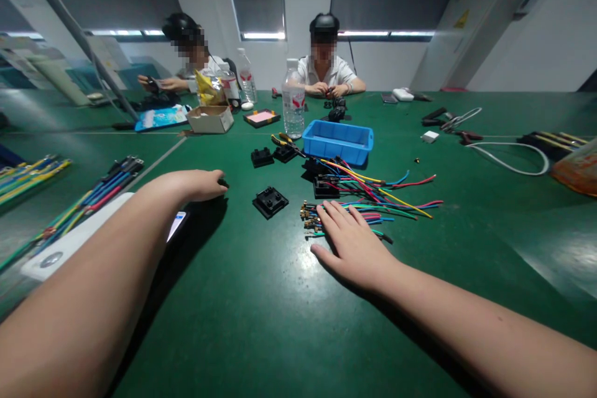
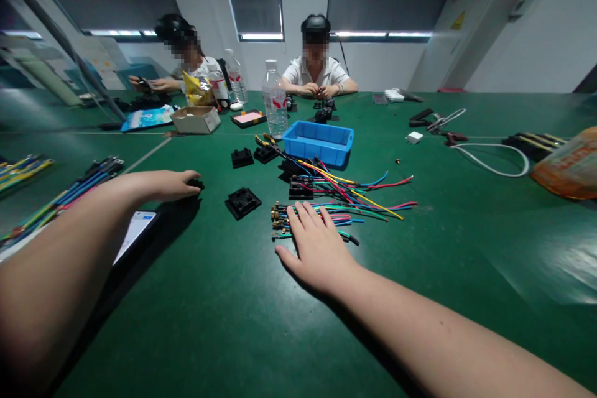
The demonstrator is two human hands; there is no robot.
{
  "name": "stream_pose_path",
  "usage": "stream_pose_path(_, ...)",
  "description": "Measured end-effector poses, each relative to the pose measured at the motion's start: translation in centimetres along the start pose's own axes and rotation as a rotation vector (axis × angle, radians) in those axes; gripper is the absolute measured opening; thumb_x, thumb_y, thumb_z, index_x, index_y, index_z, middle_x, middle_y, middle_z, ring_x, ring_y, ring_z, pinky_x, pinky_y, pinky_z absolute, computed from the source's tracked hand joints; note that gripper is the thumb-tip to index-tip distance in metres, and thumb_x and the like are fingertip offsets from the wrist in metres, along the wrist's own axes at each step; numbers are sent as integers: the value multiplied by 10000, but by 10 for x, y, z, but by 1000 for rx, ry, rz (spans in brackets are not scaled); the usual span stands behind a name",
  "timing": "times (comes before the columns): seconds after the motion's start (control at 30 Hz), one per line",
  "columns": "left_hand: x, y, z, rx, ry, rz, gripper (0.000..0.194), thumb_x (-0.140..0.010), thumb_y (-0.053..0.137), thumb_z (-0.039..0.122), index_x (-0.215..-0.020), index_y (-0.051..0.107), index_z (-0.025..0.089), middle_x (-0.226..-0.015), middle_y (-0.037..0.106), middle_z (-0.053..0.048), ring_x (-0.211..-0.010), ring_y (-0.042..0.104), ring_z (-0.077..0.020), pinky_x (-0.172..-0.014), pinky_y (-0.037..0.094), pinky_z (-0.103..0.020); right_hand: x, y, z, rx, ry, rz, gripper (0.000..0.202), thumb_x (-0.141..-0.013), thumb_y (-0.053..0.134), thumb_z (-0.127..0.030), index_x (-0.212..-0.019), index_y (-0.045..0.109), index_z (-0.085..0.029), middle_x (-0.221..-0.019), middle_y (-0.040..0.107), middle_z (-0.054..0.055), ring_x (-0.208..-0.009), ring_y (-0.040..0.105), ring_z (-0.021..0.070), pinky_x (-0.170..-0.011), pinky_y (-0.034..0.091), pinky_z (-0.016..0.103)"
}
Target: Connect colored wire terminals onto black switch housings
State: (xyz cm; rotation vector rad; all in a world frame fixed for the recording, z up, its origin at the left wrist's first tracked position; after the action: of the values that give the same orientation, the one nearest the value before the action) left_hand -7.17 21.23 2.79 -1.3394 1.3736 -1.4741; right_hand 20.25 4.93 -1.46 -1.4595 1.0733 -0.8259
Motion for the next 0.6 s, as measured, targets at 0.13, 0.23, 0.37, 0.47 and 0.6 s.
stream_pose_path(0.13,2,-16,21,108,34,2,333,-960,599,345,-1243,587,170,-1257,611,-101,-1070,635,-229,-900,567,-431,0,-1,0,-8,0,0,746,-949,408,-544,-1538,325,-92,-1602,300,143,-1504,233,302,-1222,198,543)
stream_pose_path(0.23,-8,-38,44,119,64,196,347,-959,601,348,-1251,580,161,-1256,611,-102,-1072,635,-234,-903,566,-443,0,-1,0,-19,3,-1,747,-949,411,-545,-1537,327,-93,-1604,295,145,-1503,236,305,-1223,193,544)
stream_pose_path(0.37,-37,-52,73,109,160,437,354,-959,602,347,-1258,576,160,-1264,606,-106,-1079,632,-236,-907,564,-449,0,-1,0,-34,7,-1,753,-948,416,-549,-1542,317,-96,-1606,289,145,-1504,232,305,-1225,186,545)
stream_pose_path(0.47,-62,-43,88,95,221,422,348,-960,600,347,-1254,579,162,-1262,608,-105,-1076,633,-234,-907,564,-446,-1,0,1,-42,9,-7,759,-945,422,-560,-1541,323,-101,-1610,281,140,-1506,227,304,-1228,180,540)
stream_pose_path(0.6,-81,-25,99,86,276,341,357,-957,605,347,-1257,575,156,-1258,609,-105,-1075,634,-236,-903,565,-448,-1,1,2,-46,13,-16,767,-945,413,-576,-1545,318,-108,-1614,268,136,-1508,219,303,-1233,169,536)
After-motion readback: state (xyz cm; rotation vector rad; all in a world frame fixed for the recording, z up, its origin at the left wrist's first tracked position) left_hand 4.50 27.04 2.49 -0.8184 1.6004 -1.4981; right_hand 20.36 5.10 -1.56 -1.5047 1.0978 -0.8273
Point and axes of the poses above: each hand's wrist, its own x-axis away from the middle knuckle, its own y-axis out of the palm, z = x × y, the point moved 7 cm from there along -x, towards the middle knuckle
